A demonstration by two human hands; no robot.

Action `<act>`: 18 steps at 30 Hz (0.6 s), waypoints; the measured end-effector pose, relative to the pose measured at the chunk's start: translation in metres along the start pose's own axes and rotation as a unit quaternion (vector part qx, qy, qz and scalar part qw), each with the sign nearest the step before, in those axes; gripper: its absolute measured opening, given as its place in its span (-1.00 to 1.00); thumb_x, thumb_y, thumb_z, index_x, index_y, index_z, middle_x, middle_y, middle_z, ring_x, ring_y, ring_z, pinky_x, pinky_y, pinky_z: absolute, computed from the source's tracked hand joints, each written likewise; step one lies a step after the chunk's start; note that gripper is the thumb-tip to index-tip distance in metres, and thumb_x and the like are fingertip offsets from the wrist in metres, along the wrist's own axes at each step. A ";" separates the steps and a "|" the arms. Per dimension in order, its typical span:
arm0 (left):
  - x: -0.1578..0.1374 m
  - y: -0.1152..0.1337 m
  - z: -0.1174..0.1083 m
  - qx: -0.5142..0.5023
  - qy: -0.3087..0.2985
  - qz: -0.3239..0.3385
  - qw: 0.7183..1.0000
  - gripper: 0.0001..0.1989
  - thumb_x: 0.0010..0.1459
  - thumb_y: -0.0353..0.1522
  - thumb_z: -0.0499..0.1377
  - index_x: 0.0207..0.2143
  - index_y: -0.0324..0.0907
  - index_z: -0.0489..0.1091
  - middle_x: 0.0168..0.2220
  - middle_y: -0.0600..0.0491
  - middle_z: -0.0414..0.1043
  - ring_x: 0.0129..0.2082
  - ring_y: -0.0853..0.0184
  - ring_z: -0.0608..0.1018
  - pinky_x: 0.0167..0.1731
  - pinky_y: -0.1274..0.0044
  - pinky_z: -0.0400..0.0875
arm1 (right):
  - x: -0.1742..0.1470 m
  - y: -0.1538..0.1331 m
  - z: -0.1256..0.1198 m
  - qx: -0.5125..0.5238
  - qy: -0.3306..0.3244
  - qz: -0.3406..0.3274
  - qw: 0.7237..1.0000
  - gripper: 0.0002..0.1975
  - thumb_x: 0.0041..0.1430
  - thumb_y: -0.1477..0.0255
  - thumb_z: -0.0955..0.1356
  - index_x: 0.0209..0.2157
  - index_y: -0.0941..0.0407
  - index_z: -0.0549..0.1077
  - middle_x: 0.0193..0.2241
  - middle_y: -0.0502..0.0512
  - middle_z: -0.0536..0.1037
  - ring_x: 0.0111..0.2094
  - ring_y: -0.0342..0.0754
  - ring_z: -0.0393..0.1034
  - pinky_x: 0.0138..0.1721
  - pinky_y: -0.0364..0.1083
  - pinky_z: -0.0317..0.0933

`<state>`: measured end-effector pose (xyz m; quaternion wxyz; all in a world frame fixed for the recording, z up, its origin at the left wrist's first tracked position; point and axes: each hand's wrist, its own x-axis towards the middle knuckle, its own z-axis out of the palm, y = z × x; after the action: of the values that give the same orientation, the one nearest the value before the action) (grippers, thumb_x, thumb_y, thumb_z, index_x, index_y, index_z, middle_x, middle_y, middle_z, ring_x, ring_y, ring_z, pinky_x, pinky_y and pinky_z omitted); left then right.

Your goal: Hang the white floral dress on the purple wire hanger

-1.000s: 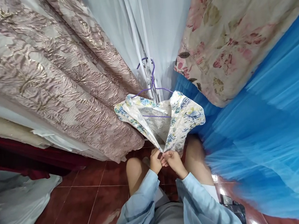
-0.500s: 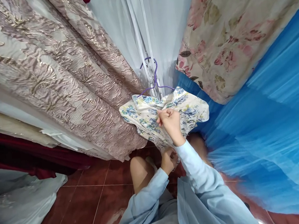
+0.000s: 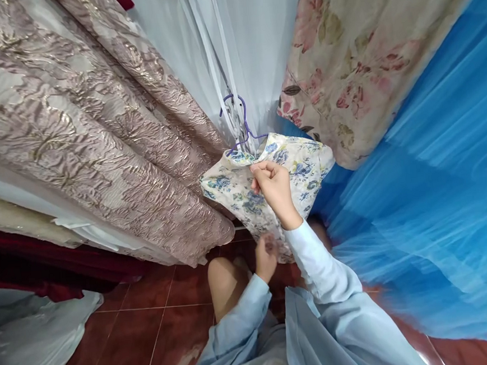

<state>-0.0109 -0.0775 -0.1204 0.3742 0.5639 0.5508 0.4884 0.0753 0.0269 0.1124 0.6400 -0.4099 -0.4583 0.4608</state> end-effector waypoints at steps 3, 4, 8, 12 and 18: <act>0.053 0.056 -0.038 0.013 0.092 0.132 0.987 -0.68 0.37 -0.19 0.09 -0.01 -0.24 0.38 -0.28 -0.04 0.45 -0.30 0.32 0.48 -0.18 0.46 0.42 | -0.005 0.000 -0.004 -0.006 -0.007 -0.010 1.000 -0.84 0.13 0.35 0.40 -0.44 0.14 0.48 -0.73 -0.11 0.42 -0.73 -0.23 0.23 -0.66 -0.23 0.07; 0.074 0.080 -0.051 0.020 0.102 0.185 0.977 -0.63 0.40 -0.18 0.05 0.09 -0.23 0.35 -0.28 -0.03 0.46 -0.29 0.32 0.49 -0.16 0.46 0.43 | -0.007 -0.001 -0.005 -0.008 -0.006 -0.013 1.000 -0.85 0.13 0.36 0.39 -0.45 0.14 0.47 -0.73 -0.12 0.41 -0.74 -0.23 0.22 -0.66 -0.23 0.06; 0.145 0.164 -0.085 0.121 0.030 0.327 0.937 -0.61 0.43 -0.19 0.03 0.19 -0.18 0.30 -0.21 -0.03 0.48 -0.26 0.36 0.51 -0.17 0.52 0.42 | -0.008 0.002 -0.006 -0.007 -0.015 -0.023 1.000 -0.84 0.15 0.34 0.38 -0.43 0.14 0.47 -0.73 -0.12 0.41 -0.73 -0.23 0.21 -0.64 -0.22 0.08; 0.169 0.197 -0.092 0.222 -0.017 0.411 0.884 -0.72 0.45 -0.27 0.01 -0.19 -0.22 0.44 -0.21 -0.05 0.48 -0.16 0.32 0.52 -0.12 0.51 0.40 | 0.003 0.015 -0.006 -0.015 -0.025 -0.031 0.999 -0.75 0.17 0.24 0.39 -0.43 0.13 0.42 -0.73 -0.12 0.37 -0.72 -0.22 0.16 -0.63 -0.21 0.06; 0.160 0.209 -0.095 0.167 0.132 0.441 0.872 -0.72 0.43 -0.26 0.04 -0.28 -0.22 0.43 -0.30 -0.01 0.45 -0.22 0.33 0.51 -0.13 0.50 0.39 | 0.011 0.056 -0.006 -0.066 -0.028 -0.001 0.997 -0.76 0.12 0.25 0.38 -0.49 0.10 0.37 -0.75 -0.17 0.23 -0.72 -0.23 0.01 -0.62 -0.18 -0.08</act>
<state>-0.0627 0.0458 0.1255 -0.0556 0.7328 0.3623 0.5732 0.0709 0.0500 0.0603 0.5985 -0.4379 -0.5061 0.4404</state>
